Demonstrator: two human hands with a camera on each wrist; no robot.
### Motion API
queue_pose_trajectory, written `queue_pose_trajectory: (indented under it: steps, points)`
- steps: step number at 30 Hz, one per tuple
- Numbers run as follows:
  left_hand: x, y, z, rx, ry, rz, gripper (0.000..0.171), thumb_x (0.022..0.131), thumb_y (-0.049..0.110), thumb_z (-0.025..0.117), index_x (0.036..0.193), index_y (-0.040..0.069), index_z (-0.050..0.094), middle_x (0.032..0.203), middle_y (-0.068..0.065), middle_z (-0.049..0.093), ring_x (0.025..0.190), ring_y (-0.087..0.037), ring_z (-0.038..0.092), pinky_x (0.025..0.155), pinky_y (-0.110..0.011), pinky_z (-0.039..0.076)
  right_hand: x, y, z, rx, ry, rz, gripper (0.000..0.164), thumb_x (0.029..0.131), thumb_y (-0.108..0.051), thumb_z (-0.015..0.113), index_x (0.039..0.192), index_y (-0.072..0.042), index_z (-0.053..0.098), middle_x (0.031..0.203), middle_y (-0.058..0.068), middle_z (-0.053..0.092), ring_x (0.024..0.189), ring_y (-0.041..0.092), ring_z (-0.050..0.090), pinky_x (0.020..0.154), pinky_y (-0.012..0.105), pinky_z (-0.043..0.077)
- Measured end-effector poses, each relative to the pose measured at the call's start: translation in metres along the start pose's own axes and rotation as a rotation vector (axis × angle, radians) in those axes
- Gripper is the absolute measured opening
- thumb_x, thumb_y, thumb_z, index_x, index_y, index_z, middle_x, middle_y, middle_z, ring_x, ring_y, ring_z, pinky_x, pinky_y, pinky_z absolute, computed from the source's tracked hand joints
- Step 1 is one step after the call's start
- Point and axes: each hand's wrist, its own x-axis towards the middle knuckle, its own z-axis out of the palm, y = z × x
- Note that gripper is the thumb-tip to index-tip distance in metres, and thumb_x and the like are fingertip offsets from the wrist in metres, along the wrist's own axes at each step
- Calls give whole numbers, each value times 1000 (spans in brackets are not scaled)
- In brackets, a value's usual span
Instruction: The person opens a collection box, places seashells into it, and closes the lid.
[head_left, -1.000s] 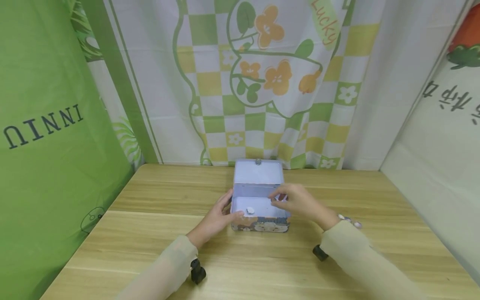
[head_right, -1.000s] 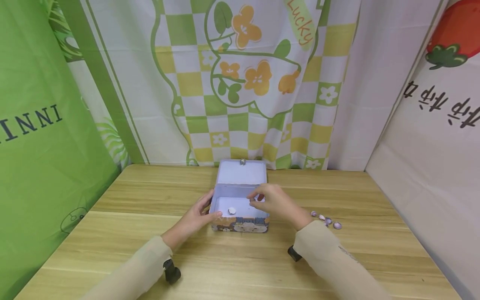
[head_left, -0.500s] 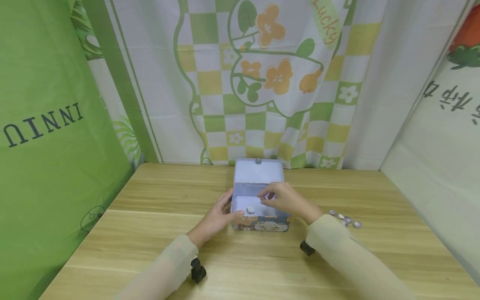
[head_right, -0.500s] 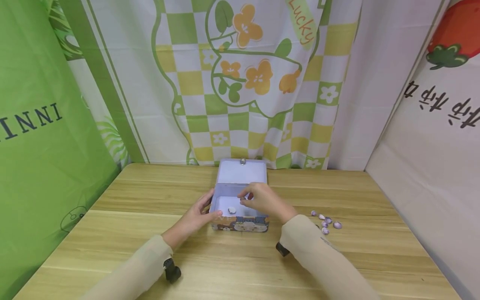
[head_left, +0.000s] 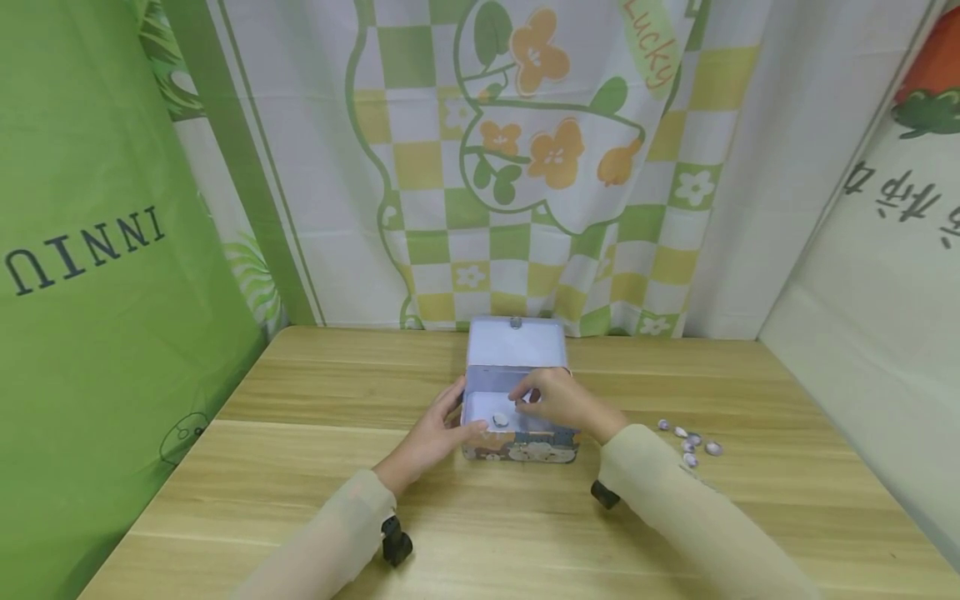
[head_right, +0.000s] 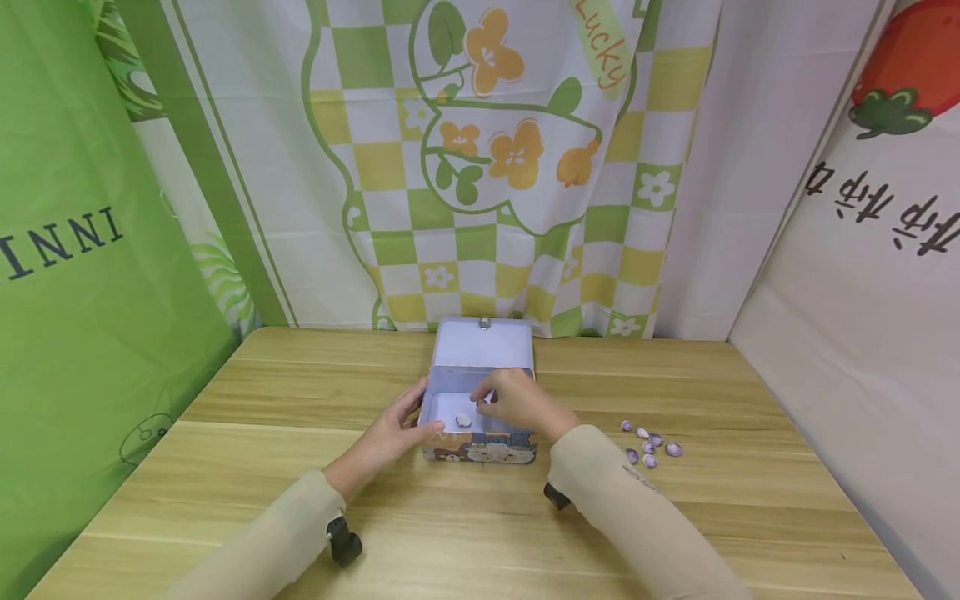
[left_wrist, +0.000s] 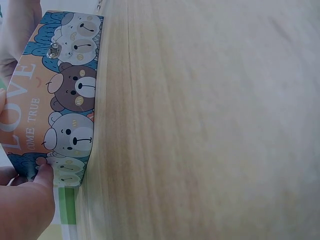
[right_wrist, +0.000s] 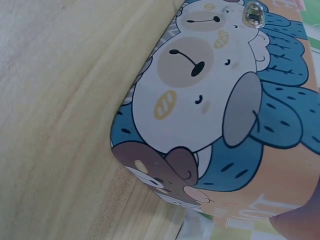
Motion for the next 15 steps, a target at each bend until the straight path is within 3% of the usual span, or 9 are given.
queue_pose_trajectory:
  steps: [5, 15]
  points:
    - [0, 0, 0, -7, 0, -7, 89, 95, 32, 72, 162, 15, 15, 167, -10, 5, 144, -47, 24, 113, -50, 35, -1, -1, 0, 23, -12, 36, 20, 89, -6, 75, 108, 0, 75, 105, 12, 73, 90, 26, 68, 79, 36, 60]
    - [2, -1, 1, -20, -6, 20, 90, 95, 29, 72, 161, 10, 15, 166, -14, 5, 146, -46, 21, 115, -49, 33, -6, 2, -5, 25, -8, 52, 18, 91, -5, 73, 108, -1, 75, 105, 10, 73, 90, 25, 67, 79, 35, 59]
